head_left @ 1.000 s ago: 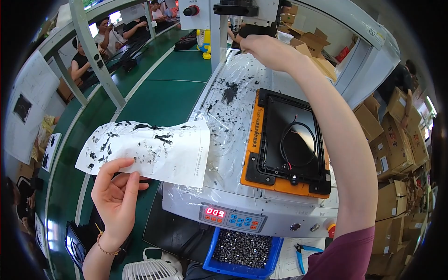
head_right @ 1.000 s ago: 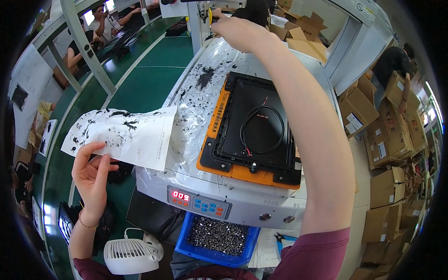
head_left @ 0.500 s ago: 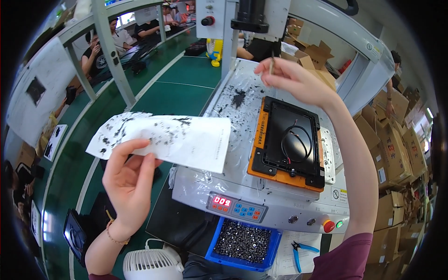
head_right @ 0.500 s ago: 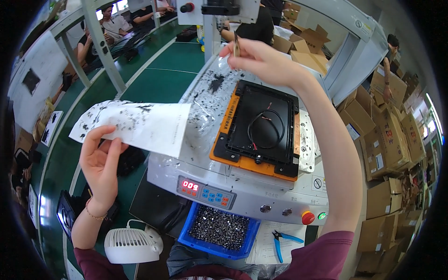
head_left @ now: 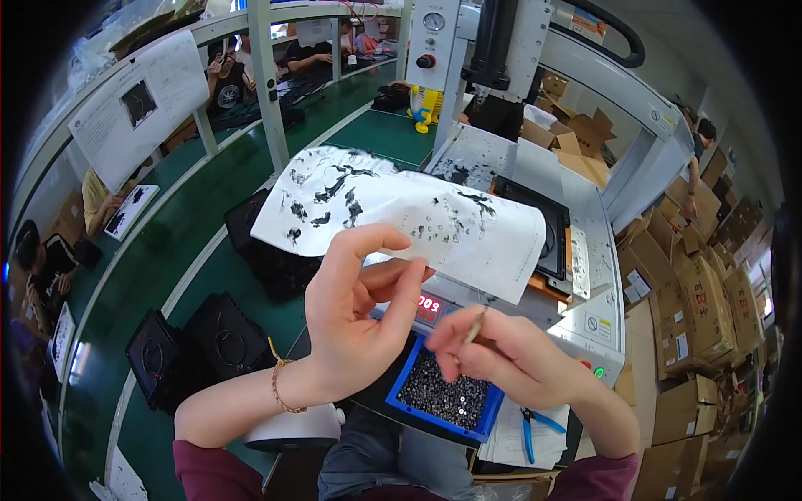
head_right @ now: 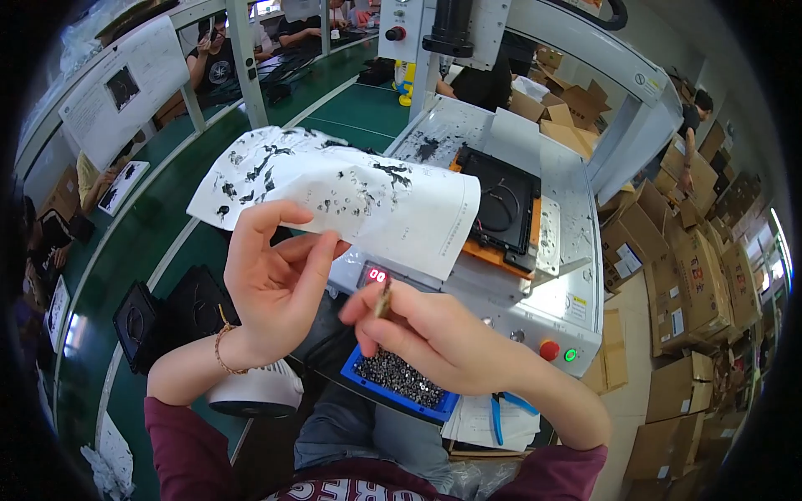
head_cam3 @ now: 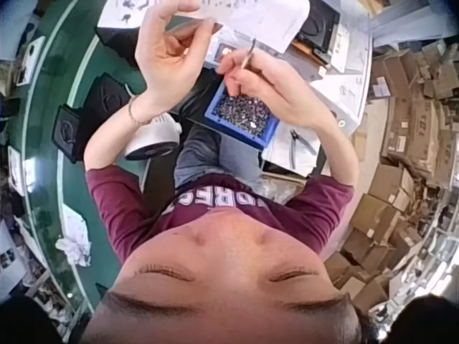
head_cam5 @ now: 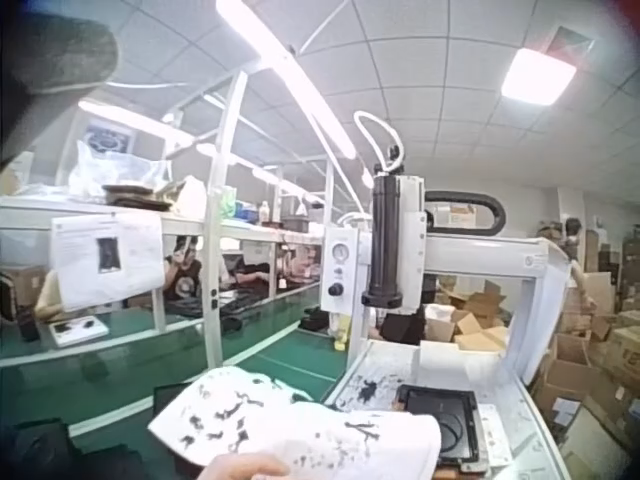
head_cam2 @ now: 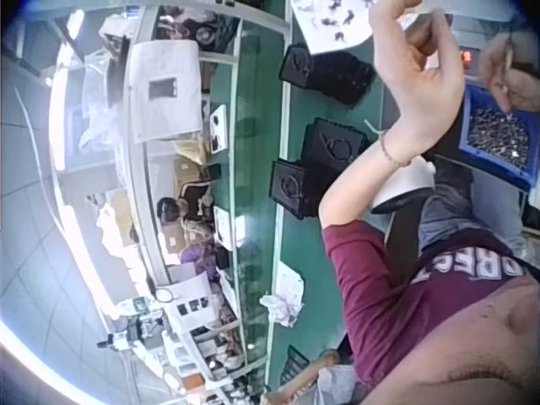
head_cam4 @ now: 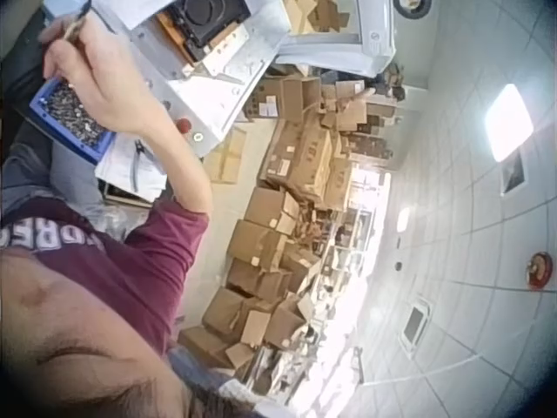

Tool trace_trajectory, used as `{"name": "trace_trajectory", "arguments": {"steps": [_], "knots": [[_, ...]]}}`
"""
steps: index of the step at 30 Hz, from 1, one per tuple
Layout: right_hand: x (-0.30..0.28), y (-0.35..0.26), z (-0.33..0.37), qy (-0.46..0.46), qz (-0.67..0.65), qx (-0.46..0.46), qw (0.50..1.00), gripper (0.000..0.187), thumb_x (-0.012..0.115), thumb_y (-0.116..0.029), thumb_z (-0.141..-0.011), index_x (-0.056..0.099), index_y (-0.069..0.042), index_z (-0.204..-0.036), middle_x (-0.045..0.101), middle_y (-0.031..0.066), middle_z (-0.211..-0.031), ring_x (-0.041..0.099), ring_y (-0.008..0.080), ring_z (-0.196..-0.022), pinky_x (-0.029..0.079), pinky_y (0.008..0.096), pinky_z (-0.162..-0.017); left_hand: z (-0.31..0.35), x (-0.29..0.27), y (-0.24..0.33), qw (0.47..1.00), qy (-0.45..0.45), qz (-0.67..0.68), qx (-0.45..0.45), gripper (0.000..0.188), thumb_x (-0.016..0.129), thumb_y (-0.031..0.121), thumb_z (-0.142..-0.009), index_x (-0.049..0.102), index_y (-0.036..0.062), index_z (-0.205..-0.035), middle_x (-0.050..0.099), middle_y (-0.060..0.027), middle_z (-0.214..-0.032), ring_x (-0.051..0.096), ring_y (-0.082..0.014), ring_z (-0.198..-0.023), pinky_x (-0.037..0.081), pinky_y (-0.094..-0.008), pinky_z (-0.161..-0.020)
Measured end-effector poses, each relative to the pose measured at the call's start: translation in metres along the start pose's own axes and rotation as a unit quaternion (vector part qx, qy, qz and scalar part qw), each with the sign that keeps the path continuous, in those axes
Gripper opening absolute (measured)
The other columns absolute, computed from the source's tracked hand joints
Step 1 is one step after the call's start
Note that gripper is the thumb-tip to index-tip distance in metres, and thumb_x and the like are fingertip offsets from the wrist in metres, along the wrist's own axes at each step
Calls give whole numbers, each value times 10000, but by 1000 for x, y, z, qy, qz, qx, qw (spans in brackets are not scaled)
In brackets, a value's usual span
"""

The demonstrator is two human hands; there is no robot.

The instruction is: Assembling electronic device housings by placing components and cleaning the adhesive dispensing machine nozzle.

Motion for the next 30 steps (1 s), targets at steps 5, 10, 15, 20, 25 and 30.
{"name": "trace_trajectory", "arguments": {"steps": [5, 10, 15, 20, 25, 30], "knots": [[14, 6, 5, 65, -34, 31, 997, 172, 442, -126, -969, 529, 15, -1016, 604, 55, -833, 537, 118, -748, 445, 258, -697, 15, 2, 25, 996, -62, -56, 42, 338, 549, -149, -814, 378, -58, -1091, 482, -104, -1060, 664, -206, -882, 561, -230, -689], [25, 8, 7, 74, -3, -15, 997, 169, 456, -138, -965, 542, 6, -965, 618, 56, -803, 530, 116, -685, 439, 255, -637, 27, 3, 44, 996, -71, -38, 43, 390, 519, -163, -819, 266, -29, -1083, 372, -90, -1023, 661, -220, -853, 562, -232, -666], [30, 4, 6, 82, 39, -19, 996, 160, 456, -114, -955, 558, 9, -947, 619, 64, -767, 552, 133, -660, 445, 264, -619, 29, 2, 51, 995, -75, -36, 47, 407, 529, -166, -804, 261, -26, -1077, 357, -84, -1024, 652, -213, -871, 563, -249, -728], [38, -3, 4, 105, 87, -22, 990, 163, 465, -101, -945, 575, 10, -901, 620, 78, -725, 595, 160, -650, 459, 281, -608, 31, -6, 54, 997, -55, 35, -44, 440, 537, -177, -782, 251, -5, -1069, 348, -80, -1027, 642, -247, -947, 559, -261, -794], [36, 2, 3, 128, 87, -41, 987, 178, 495, -114, -936, 596, 8, -855, 620, 79, -691, 602, 168, -628, 458, 283, -585, 30, -8, 50, 993, -42, 82, -75, 449, 527, -186, -780, 241, 5, -1069, 344, -87, -1058, 630, -271, -988, 555, -266, -813], [32, 3, 6, 115, 131, -32, 984, 170, 488, -80, -939, 589, 30, -857, 618, 50, -696, 544, 82, -625, 436, 231, -572, 29, -9, 49, 989, -20, 98, -106, 433, 512, -179, -795, 239, 7, -1074, 342, -91, -1083, 624, -277, -1005, 545, -265, -827]]}}
Point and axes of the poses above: each hand's wrist, its own z-axis away from the middle knuckle, its own x-axis out of the palm, y = z × x, the point moved 3 cm from there along -z, towards the middle knuckle
